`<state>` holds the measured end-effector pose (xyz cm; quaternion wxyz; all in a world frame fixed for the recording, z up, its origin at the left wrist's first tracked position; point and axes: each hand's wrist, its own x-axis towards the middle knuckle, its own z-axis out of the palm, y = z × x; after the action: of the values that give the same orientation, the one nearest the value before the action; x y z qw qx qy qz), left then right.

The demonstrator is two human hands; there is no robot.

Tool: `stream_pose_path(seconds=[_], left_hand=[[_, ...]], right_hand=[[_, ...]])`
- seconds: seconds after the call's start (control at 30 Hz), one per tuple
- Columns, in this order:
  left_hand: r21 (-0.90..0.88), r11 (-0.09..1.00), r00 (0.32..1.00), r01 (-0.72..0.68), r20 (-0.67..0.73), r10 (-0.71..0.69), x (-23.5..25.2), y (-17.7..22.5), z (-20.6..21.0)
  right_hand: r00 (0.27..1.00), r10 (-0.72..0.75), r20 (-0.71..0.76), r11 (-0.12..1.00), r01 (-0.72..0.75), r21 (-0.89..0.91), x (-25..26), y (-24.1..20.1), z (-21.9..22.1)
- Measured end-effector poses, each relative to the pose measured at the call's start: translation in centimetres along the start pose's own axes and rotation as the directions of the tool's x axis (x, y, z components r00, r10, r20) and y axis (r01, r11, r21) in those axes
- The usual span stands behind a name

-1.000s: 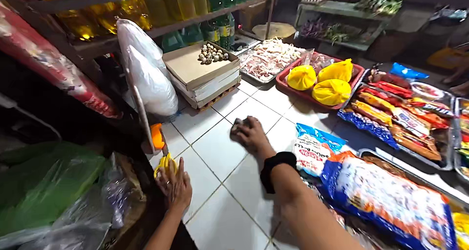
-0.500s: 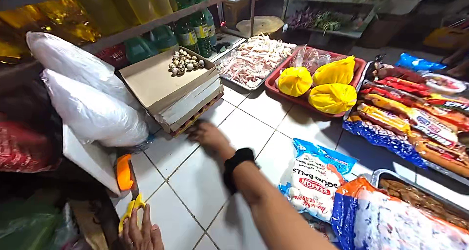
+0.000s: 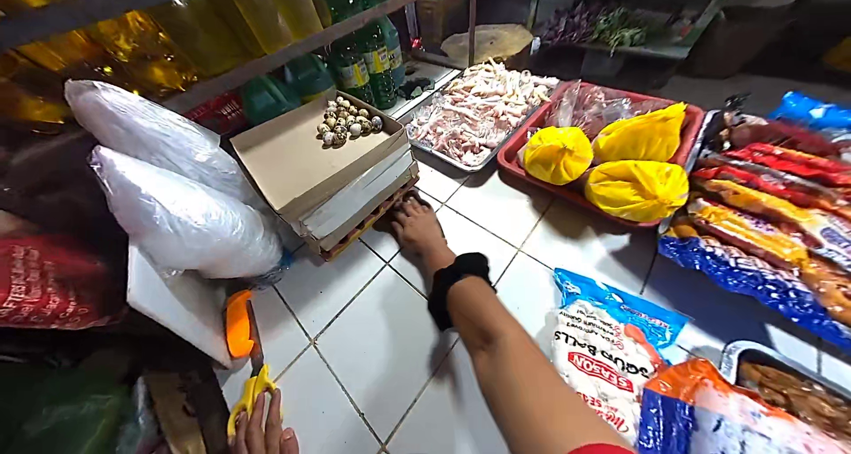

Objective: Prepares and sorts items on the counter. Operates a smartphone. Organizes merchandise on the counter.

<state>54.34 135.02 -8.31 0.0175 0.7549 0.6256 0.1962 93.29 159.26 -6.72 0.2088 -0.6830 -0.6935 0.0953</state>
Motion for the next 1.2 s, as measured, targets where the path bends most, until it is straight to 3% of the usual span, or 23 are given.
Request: stream_pose_path(seconds=[0.07, 0.1, 0.17, 0.23, 0.3, 0.37, 0.47, 0.5, 0.53, 0.6, 0.67, 0.73, 0.8, 0.87, 0.97, 1.0, 1.07, 1.13, 1.2], left_hand=[[0.006, 1.000, 1.000, -0.003, 0.000, 0.003, 0.0, 0.0, -0.1], [0.006, 1.000, 1.000, -0.004, 0.006, 0.004, 0.1, 0.2, -0.1], [0.008, 1.000, 1.000, -0.003, 0.028, 0.003, 0.3, 0.3, -0.3], [0.015, 1.000, 0.999, 0.000, 0.046, -0.001, 0.1, 0.4, -0.4], [0.011, 1.000, 0.999, -0.009, 0.035, 0.009, 0.1, 0.3, -0.3], [0.001, 1.000, 1.000, -0.006, 0.021, 0.006, 0.2, 0.2, -0.3], [-0.018, 1.000, 1.000, 0.010, 0.023, -0.009, 0.0, 0.3, -0.2], [-0.019, 1.000, 1.000, 0.009, 0.026, -0.009, -0.1, 0.3, -0.1], [-0.017, 1.000, 1.000, 0.002, 0.027, -0.002, 0.0, 0.3, -0.2], [-0.021, 1.000, 1.000, -0.001, 0.023, 0.001, 0.0, 0.2, -0.1], [-0.023, 1.000, 1.000, -0.006, 0.002, 0.006, -0.1, 0.2, 0.1], [-0.024, 1.000, 1.000, -0.002, -0.011, 0.002, -0.3, 0.0, 0.1], [-0.035, 0.999, 1.000, 0.010, -0.012, -0.010, -0.3, 0.1, 0.4], [-0.040, 0.999, 1.000, 0.004, -0.004, -0.004, -0.2, 0.1, 0.3], [-0.050, 0.999, 1.000, -0.003, -0.030, 0.001, -0.2, 0.1, 0.5], [-0.048, 0.999, 0.999, 0.002, -0.046, -0.004, -0.1, 0.3, 0.6], [-0.043, 0.999, 0.997, 0.008, -0.076, -0.011, -0.1, 0.3, 0.6], [-0.040, 0.999, 0.995, 0.019, -0.099, -0.023, 0.0, 0.3, 0.6], [-0.044, 0.999, 0.994, 0.017, -0.110, -0.022, 0.0, 0.3, 0.6]], right_hand=[[0.978, -0.094, -0.186, 0.992, 0.078, -0.096, -1.7, 4.4, -3.2], [0.972, -0.026, -0.235, 0.988, -0.010, -0.153, -2.7, 7.3, -5.0], [0.926, 0.291, -0.242, 0.931, -0.332, -0.152, -3.8, 12.2, -7.3], [0.833, 0.499, -0.240, 0.850, -0.525, -0.055, -3.0, 12.9, -6.7], [0.846, 0.460, -0.271, 0.877, -0.480, -0.010, -2.5, 8.9, -4.5], [0.927, 0.250, -0.281, 0.965, -0.261, -0.004, -1.6, 3.1, -1.4], [1.000, 0.021, 0.000, 1.000, -0.021, 0.012, 0.2, -1.4, 1.5], [0.998, -0.024, 0.057, 1.000, 0.024, 0.006, -0.2, -1.0, 0.7], [0.998, -0.058, 0.020, 0.998, 0.058, 0.007, -1.2, 0.1, -0.7], [0.972, -0.078, -0.223, 0.996, 0.066, -0.063, -4.3, 4.6, -4.4], [0.943, 0.178, -0.281, 0.973, -0.211, -0.094, -7.7, 10.4, -7.6], [0.819, 0.512, -0.260, 0.840, -0.541, -0.048, -10.1, 13.9, -9.0], [0.631, 0.697, -0.339, 0.668, -0.744, -0.012, -11.0, 14.1, -9.2], [0.489, 0.790, -0.370, 0.530, -0.848, 0.011, -11.3, 12.9, -9.3], [0.400, 0.863, -0.308, 0.424, -0.906, 0.011, -10.1, 10.7, -9.4], [0.426, 0.853, -0.302, 0.449, -0.893, 0.008, -8.9, 9.8, -8.5], [0.610, 0.743, -0.274, 0.637, -0.770, 0.014, -6.9, 5.9, -5.3], [0.809, 0.545, -0.219, 0.828, -0.561, -0.012, -5.5, -0.3, -1.8], [0.912, 0.365, -0.188, 0.929, -0.370, 0.014, -6.1, -8.0, 2.3]])
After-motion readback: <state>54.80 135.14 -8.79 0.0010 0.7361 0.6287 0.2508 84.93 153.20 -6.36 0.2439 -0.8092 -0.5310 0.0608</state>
